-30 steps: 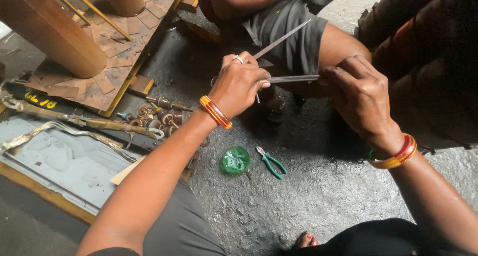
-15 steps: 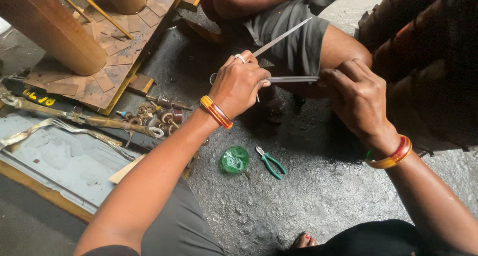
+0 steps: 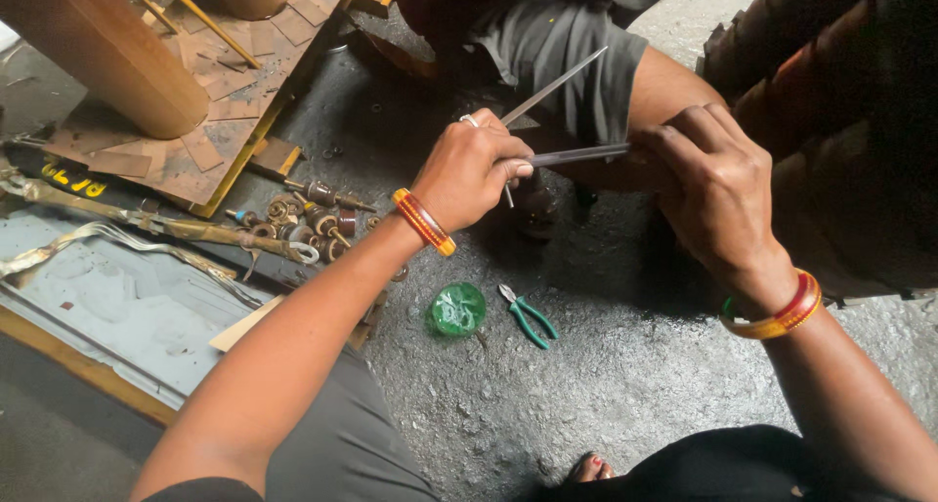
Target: The person inserts a pencil into a compass, then stands and walks to another area. They hand the compass to a coworker, who wraps the compass legs with a white strip of material.
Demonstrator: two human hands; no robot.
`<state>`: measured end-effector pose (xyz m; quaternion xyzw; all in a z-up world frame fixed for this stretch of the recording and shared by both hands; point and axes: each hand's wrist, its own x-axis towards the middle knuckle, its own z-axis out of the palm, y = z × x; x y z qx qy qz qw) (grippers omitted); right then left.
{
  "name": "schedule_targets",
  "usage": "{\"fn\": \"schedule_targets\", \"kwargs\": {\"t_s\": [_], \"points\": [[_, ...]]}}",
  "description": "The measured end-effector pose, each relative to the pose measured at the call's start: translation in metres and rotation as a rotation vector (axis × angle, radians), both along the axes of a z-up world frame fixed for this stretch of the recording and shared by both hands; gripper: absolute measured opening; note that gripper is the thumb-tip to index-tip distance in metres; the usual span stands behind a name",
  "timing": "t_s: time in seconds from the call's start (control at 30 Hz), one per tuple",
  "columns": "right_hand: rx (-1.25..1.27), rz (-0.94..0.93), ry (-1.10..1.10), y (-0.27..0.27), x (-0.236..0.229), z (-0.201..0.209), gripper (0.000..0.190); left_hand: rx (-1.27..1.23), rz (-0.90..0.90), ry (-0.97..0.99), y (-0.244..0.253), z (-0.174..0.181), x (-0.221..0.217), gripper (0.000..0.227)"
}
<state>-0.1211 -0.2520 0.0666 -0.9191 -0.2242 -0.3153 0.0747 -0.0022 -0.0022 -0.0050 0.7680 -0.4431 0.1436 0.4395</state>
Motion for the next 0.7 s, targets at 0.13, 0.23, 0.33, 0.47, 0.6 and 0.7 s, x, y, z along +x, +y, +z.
{"fn": "schedule_targets", "kwargs": {"t_s": [0.13, 0.23, 0.33, 0.47, 0.6, 0.7], "points": [[-0.007, -0.01, 0.066, 0.0, -0.002, 0.002, 0.017, 0.052, -0.04, 0.079, 0.007, 0.002, -0.004, 0.009], [0.015, 0.001, 0.086, 0.0, 0.001, -0.004, 0.019, 0.085, -0.009, 0.048, 0.009, 0.004, -0.008, 0.009], [0.066, 0.004, 0.087, 0.0, 0.005, -0.013, 0.018, 0.102, 0.046, -0.009, 0.013, 0.009, -0.012, 0.009], [0.163, 0.036, 0.07, -0.001, 0.012, -0.022, 0.015, 0.165, 0.114, -0.17, 0.017, 0.015, -0.012, 0.009], [0.158, 0.031, 0.039, -0.001, 0.016, -0.029, 0.016, 0.173, 0.132, -0.22, 0.019, 0.016, -0.005, 0.009], [0.169, 0.006, 0.066, 0.0, 0.022, -0.031, 0.018, 0.205, 0.156, -0.228, 0.018, 0.014, 0.0, 0.009]]}}
